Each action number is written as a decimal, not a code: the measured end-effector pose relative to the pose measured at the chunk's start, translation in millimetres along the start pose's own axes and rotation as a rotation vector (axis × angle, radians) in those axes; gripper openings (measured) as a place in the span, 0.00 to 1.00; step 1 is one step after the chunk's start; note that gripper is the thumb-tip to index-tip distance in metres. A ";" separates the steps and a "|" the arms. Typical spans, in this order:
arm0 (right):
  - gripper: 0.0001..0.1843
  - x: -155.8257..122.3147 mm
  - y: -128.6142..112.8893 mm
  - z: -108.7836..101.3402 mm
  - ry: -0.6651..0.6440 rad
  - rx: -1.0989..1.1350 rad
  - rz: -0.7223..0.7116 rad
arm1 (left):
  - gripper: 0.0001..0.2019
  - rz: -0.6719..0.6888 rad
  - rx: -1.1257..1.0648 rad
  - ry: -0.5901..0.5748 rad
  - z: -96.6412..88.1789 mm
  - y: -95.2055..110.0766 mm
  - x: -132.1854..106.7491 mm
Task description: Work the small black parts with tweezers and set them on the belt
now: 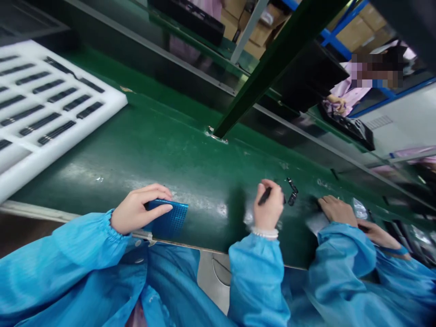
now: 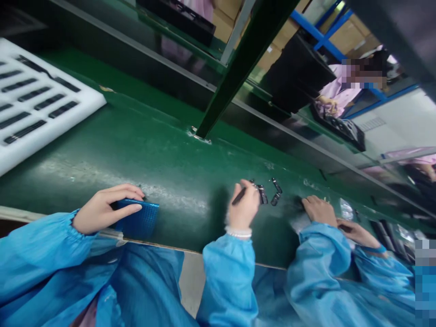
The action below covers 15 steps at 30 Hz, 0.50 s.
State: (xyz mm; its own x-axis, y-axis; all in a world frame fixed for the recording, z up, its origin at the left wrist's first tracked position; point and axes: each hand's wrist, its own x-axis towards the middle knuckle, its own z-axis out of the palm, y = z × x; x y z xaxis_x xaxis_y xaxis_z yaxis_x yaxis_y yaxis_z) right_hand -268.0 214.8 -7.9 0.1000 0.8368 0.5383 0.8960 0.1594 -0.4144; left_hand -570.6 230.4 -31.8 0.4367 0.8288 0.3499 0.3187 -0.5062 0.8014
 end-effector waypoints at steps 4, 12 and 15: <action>0.10 -36.6 -65.2 34.5 -0.360 0.486 0.127 | 0.07 -0.029 0.009 0.050 -0.3 -0.1 1.0; 0.17 -66.0 -112.9 61.2 -0.409 0.637 0.397 | 0.27 -0.019 0.226 0.123 -42.4 2.6 -28.0; 0.22 -63.0 -97.3 69.6 -0.310 0.531 0.496 | 0.17 -0.168 0.501 0.273 -104.4 -9.7 -60.2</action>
State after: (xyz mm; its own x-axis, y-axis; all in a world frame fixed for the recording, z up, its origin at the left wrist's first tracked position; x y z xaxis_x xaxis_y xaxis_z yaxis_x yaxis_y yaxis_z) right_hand -391.6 183.0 -52.6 0.2386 0.9711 0.0025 0.4443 -0.1069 -0.8895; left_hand -687.8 210.3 -9.9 0.1350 0.9050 0.4034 0.7522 -0.3586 0.5528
